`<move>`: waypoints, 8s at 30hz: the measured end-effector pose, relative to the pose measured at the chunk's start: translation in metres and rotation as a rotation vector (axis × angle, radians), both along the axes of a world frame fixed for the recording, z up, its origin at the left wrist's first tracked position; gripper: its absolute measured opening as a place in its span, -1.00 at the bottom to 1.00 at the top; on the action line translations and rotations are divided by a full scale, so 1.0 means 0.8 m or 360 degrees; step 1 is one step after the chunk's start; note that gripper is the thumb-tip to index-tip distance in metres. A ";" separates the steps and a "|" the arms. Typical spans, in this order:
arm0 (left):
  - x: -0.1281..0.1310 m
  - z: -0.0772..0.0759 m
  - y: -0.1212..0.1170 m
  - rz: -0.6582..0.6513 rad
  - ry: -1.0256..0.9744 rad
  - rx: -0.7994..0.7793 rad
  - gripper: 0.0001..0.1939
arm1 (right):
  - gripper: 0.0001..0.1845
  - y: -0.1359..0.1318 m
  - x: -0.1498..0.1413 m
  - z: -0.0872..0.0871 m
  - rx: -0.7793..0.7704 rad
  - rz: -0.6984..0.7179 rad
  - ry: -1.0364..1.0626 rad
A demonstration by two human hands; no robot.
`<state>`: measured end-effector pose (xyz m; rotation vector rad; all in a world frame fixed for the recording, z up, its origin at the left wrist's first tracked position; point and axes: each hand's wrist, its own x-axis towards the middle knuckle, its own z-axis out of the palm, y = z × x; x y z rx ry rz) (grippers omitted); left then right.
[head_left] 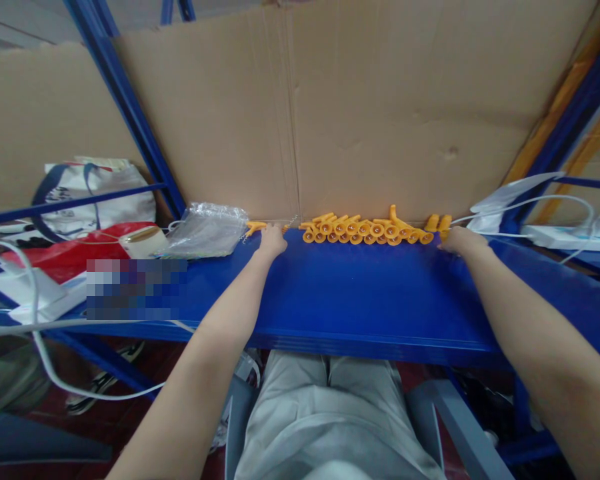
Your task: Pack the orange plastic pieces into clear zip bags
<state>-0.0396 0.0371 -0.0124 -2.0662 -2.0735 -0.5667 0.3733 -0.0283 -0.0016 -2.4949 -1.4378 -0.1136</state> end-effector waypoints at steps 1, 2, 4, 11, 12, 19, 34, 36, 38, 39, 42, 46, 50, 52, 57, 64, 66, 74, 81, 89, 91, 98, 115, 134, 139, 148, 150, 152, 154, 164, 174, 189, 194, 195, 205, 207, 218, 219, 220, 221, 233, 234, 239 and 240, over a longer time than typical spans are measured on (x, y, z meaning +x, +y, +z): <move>0.002 0.001 0.000 -0.0022 -0.0038 0.0044 -0.52 | -0.56 -0.005 -0.006 0.006 -0.0080 -0.0053 0.0022; 0.003 0.003 -0.001 -0.0046 -0.0074 0.0085 -0.53 | -0.54 -0.009 -0.012 0.011 -0.0114 -0.0095 0.0034; 0.006 0.005 -0.002 -0.0088 -0.0121 0.0152 -0.59 | -0.49 -0.015 -0.022 0.020 -0.0065 -0.0132 0.0012; 0.012 0.010 -0.008 -0.0336 -0.0091 0.0331 -0.70 | -0.53 -0.012 -0.050 0.029 0.0395 0.0108 -0.0182; 0.013 0.010 -0.009 -0.0372 -0.0092 0.0352 -0.70 | -0.56 -0.010 -0.056 0.029 0.0444 0.0176 -0.0215; 0.026 0.013 -0.022 -0.0608 -0.0150 0.0412 -0.75 | -0.63 0.001 -0.098 0.022 0.0640 0.0794 -0.0327; 0.056 0.005 -0.042 -0.1024 -0.0034 0.0480 -0.82 | -0.70 0.007 -0.142 -0.013 0.0594 0.1720 -0.0472; 0.057 0.003 -0.041 -0.1013 -0.0079 0.0515 -0.83 | -0.68 0.007 -0.141 -0.014 0.0598 0.1694 -0.0469; 0.060 0.002 -0.039 -0.0980 -0.0137 0.0557 -0.82 | -0.65 0.007 -0.142 -0.014 0.0631 0.1672 -0.0470; 0.063 0.001 -0.039 -0.0966 -0.0161 0.0568 -0.81 | -0.64 0.006 -0.143 -0.015 0.0651 0.1666 -0.0472; 0.071 -0.001 -0.043 -0.0970 -0.0160 0.0518 -0.82 | -0.60 0.003 -0.147 -0.016 0.0680 0.1661 -0.0468; 0.075 0.001 -0.051 -0.0909 -0.0137 0.0371 -0.84 | -0.58 0.003 -0.151 -0.019 0.0637 0.1676 -0.0399; 0.070 0.006 -0.054 -0.0806 -0.0200 0.0318 -0.79 | -0.58 0.010 -0.154 -0.022 0.0692 0.1747 -0.0225; 0.068 0.009 -0.054 -0.0803 -0.0219 0.0304 -0.78 | -0.54 0.015 -0.154 -0.022 0.0756 0.1776 -0.0101; 0.070 0.013 -0.058 -0.0672 -0.0194 0.0282 -0.73 | -0.45 0.026 -0.143 -0.021 0.0702 0.1853 0.0411; 0.071 0.011 -0.058 -0.0697 -0.0130 0.0297 -0.72 | -0.56 0.020 -0.143 -0.017 0.0412 0.1732 0.1361; 0.071 0.010 -0.057 -0.0729 -0.0111 0.0306 -0.70 | -0.69 0.015 -0.149 -0.015 0.0354 0.1619 0.1506; 0.072 0.005 -0.056 -0.0777 -0.0096 0.0335 -0.65 | -0.62 0.009 -0.143 -0.007 0.0128 0.1533 0.1679; 0.072 0.008 -0.060 -0.0783 -0.0095 0.0302 -0.66 | -0.58 0.003 -0.126 0.002 -0.0042 0.1649 0.1783; 0.071 0.009 -0.062 -0.0775 -0.0096 0.0314 -0.65 | -0.63 0.000 -0.143 0.001 0.0044 0.1429 0.1750; 0.072 0.008 -0.061 -0.0758 -0.0101 0.0317 -0.64 | -0.58 0.000 -0.145 -0.001 0.0058 0.1400 0.1726; 0.072 0.005 -0.056 -0.0692 -0.0145 0.0305 -0.64 | -0.60 0.000 -0.139 -0.003 -0.0035 0.1436 0.1881; 0.071 0.004 -0.053 -0.0727 -0.0304 0.0295 -0.70 | -0.62 0.002 -0.141 -0.005 -0.0083 0.1391 0.1867; 0.068 0.003 -0.053 -0.0852 -0.0211 0.0434 -0.70 | -0.50 0.001 -0.148 -0.001 -0.0014 0.1394 0.1816; 0.067 0.001 -0.049 -0.0850 -0.0226 0.0425 -0.70 | -0.62 0.001 -0.135 0.001 -0.0088 0.1476 0.1805; 0.068 0.000 -0.048 -0.0901 -0.0249 0.0426 -0.71 | -0.71 -0.001 -0.136 0.004 0.0035 0.1551 0.1790; 0.069 0.000 -0.049 -0.0916 -0.0253 0.0428 -0.72 | -0.70 -0.002 -0.138 0.005 0.0022 0.1568 0.1842; 0.069 0.000 -0.050 -0.0931 -0.0255 0.0430 -0.73 | -0.66 -0.004 -0.140 0.005 0.0018 0.1547 0.1886; 0.069 0.000 -0.050 -0.0938 -0.0260 0.0427 -0.73 | -0.64 -0.006 -0.142 0.005 -0.0012 0.1494 0.1914; 0.068 -0.003 -0.043 -0.0939 -0.0241 0.0447 -0.70 | -0.81 -0.002 -0.141 0.000 -0.0058 0.1483 0.1982; 0.065 -0.007 -0.033 -0.0968 -0.0209 0.0458 -0.67 | -0.79 0.003 -0.142 -0.001 0.0163 0.1460 0.2031; 0.028 -0.001 -0.019 -0.0678 -0.0393 0.0443 -0.45 | -0.70 0.024 -0.113 0.006 0.0959 0.1342 0.1844; -0.018 -0.007 -0.003 0.0201 -0.0422 0.0254 -0.35 | -0.61 0.047 -0.074 0.000 0.1525 0.1114 0.0934; -0.025 -0.010 -0.001 0.0330 -0.0436 0.0181 -0.33 | -0.61 0.050 -0.067 -0.004 0.1548 0.1063 0.0730; -0.045 -0.024 0.021 0.0470 -0.0317 -0.0309 -0.47 | -0.59 0.053 -0.047 -0.034 0.1239 0.0857 -0.0152; -0.044 -0.024 0.020 0.0476 -0.0309 -0.0297 -0.47 | -0.57 0.053 -0.048 -0.035 0.1155 0.0870 -0.0239; -0.048 -0.027 0.026 0.0411 -0.0339 -0.0261 -0.46 | -0.33 0.066 -0.045 -0.052 0.0790 0.0965 -0.0262; -0.048 -0.028 0.026 0.0416 -0.0338 -0.0262 -0.47 | -0.33 0.067 -0.041 -0.053 0.0782 0.0977 -0.0230; -0.048 -0.028 0.027 0.0423 -0.0337 -0.0263 -0.47 | -0.33 0.067 -0.037 -0.053 0.0765 0.0992 -0.0196; -0.048 -0.028 0.027 0.0432 -0.0337 -0.0264 -0.47 | -0.34 0.068 -0.033 -0.054 0.0740 0.1004 -0.0160; -0.054 -0.026 0.029 0.0477 -0.0476 -0.0198 -0.35 | -0.37 0.072 -0.007 -0.049 0.0723 0.1128 0.0104; -0.056 -0.025 0.029 0.0472 -0.0483 -0.0199 -0.35 | -0.38 0.072 -0.005 -0.049 0.0739 0.1117 0.0099; -0.068 -0.023 0.032 0.0450 -0.0495 -0.0152 -0.37 | -0.37 0.073 0.001 -0.050 0.0794 0.1049 0.0077; -0.070 -0.024 0.034 0.0443 -0.0493 -0.0162 -0.37 | -0.37 0.073 0.000 -0.050 0.0787 0.1045 0.0079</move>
